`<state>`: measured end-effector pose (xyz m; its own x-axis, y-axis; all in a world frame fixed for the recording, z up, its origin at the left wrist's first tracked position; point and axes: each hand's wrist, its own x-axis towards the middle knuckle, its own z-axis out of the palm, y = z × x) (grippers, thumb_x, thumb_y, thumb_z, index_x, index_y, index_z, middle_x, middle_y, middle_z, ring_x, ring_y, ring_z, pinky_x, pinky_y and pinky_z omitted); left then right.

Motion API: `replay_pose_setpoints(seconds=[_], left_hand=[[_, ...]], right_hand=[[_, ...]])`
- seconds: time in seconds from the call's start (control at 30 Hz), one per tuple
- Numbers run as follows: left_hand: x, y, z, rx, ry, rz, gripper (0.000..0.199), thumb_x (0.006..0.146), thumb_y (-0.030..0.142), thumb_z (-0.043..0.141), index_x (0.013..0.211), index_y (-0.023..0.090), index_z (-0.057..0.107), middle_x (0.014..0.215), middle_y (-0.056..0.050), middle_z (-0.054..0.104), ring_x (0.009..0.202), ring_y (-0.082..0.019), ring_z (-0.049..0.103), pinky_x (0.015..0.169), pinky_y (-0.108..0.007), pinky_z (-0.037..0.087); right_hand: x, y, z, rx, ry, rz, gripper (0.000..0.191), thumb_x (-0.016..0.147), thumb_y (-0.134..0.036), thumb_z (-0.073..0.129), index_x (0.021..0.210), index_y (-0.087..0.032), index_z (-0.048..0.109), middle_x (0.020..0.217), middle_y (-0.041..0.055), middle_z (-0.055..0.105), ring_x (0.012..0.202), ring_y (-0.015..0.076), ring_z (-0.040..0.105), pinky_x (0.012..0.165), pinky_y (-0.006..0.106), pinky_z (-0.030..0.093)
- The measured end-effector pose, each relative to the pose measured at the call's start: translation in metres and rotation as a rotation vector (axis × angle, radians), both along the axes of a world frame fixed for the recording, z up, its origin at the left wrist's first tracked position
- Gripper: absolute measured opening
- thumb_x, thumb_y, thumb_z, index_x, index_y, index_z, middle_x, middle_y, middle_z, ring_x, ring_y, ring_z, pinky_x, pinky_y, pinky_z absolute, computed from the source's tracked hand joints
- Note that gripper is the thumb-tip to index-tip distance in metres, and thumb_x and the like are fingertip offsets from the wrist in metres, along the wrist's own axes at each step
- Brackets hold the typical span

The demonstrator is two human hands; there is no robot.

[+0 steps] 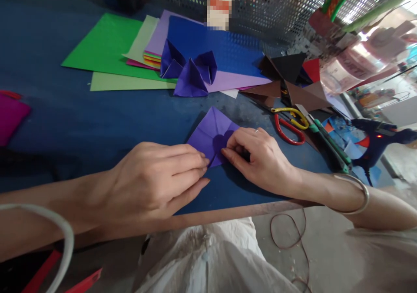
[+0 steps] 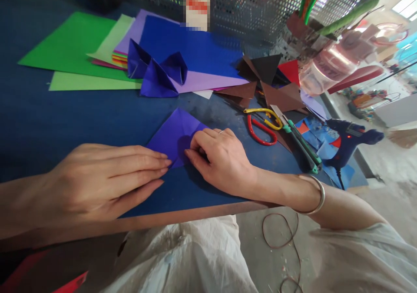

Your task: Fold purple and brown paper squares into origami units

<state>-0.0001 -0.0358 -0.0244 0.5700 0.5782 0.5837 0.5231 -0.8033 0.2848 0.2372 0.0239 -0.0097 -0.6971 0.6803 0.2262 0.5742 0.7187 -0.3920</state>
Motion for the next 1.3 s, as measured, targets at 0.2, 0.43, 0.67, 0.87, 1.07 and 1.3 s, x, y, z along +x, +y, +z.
replay_pose_setpoints(seconds=[0.2, 0.43, 0.67, 0.87, 1.07, 1.3], left_hand=[[-0.002, 0.0022, 0.0018, 0.068, 0.068, -0.037, 0.008, 0.092, 0.012, 0.066, 0.096, 0.015, 0.071, 0.098, -0.004, 0.078, 0.09, -0.018, 0.075, 0.072, -0.028, 0.061], [0.0017, 0.0029, 0.0095, 0.062, 0.164, -0.01, 0.022, 0.1, 0.02, 0.056, 0.116, 0.014, 0.069, 0.103, -0.006, 0.077, 0.085, -0.018, 0.072, 0.065, -0.031, 0.057], [0.0033, 0.0034, 0.0089, 0.05, 0.209, -0.004, 0.024, 0.101, 0.022, 0.053, 0.113, 0.015, 0.072, 0.105, -0.006, 0.074, 0.088, -0.019, 0.07, 0.063, -0.03, 0.055], [0.0036, 0.0032, 0.0069, 0.108, 0.23, -0.012, 0.023, 0.101, 0.023, 0.055, 0.112, 0.012, 0.071, 0.105, -0.007, 0.075, 0.091, -0.019, 0.07, 0.068, -0.03, 0.059], [0.0045, 0.0014, 0.0033, 0.127, 0.215, -0.016, 0.024, 0.102, 0.022, 0.053, 0.117, 0.011, 0.069, 0.118, -0.008, 0.075, 0.105, -0.021, 0.07, 0.082, -0.032, 0.061], [0.0057, 0.0022, 0.0085, 0.12, 0.244, -0.032, 0.026, 0.103, 0.021, 0.049, 0.116, 0.009, 0.069, 0.117, -0.007, 0.078, 0.107, -0.021, 0.072, 0.083, -0.032, 0.062]], right_hand=[[-0.0007, 0.0002, -0.0001, -0.007, -0.018, -0.001, 0.018, 0.097, -0.024, 0.061, 0.081, -0.019, 0.055, 0.073, -0.0018, 0.061, 0.069, 0.0128, 0.053, 0.069, 0.031, 0.031], [-0.0013, -0.0005, -0.0002, -0.024, -0.033, -0.014, 0.018, 0.095, -0.023, 0.065, 0.082, -0.019, 0.054, 0.074, -0.0028, 0.06, 0.069, 0.0125, 0.052, 0.069, 0.03, 0.031], [-0.0006, 0.0002, 0.0001, -0.021, -0.027, -0.014, 0.016, 0.095, -0.023, 0.065, 0.082, -0.02, 0.055, 0.075, -0.0024, 0.062, 0.07, 0.0129, 0.053, 0.07, 0.03, 0.032], [-0.0006, 0.0004, 0.0, -0.021, -0.022, -0.03, 0.017, 0.094, -0.024, 0.068, 0.083, -0.02, 0.056, 0.075, -0.0024, 0.063, 0.07, 0.0127, 0.054, 0.07, 0.029, 0.033], [-0.0007, 0.0008, -0.0009, -0.002, -0.027, -0.051, 0.018, 0.093, -0.028, 0.071, 0.087, -0.019, 0.056, 0.073, -0.0029, 0.062, 0.068, 0.0131, 0.055, 0.07, 0.029, 0.034], [-0.0014, 0.0002, -0.0018, 0.019, -0.052, -0.049, 0.017, 0.096, -0.029, 0.067, 0.087, -0.019, 0.055, 0.074, -0.0016, 0.062, 0.07, 0.0149, 0.055, 0.07, 0.03, 0.033]])
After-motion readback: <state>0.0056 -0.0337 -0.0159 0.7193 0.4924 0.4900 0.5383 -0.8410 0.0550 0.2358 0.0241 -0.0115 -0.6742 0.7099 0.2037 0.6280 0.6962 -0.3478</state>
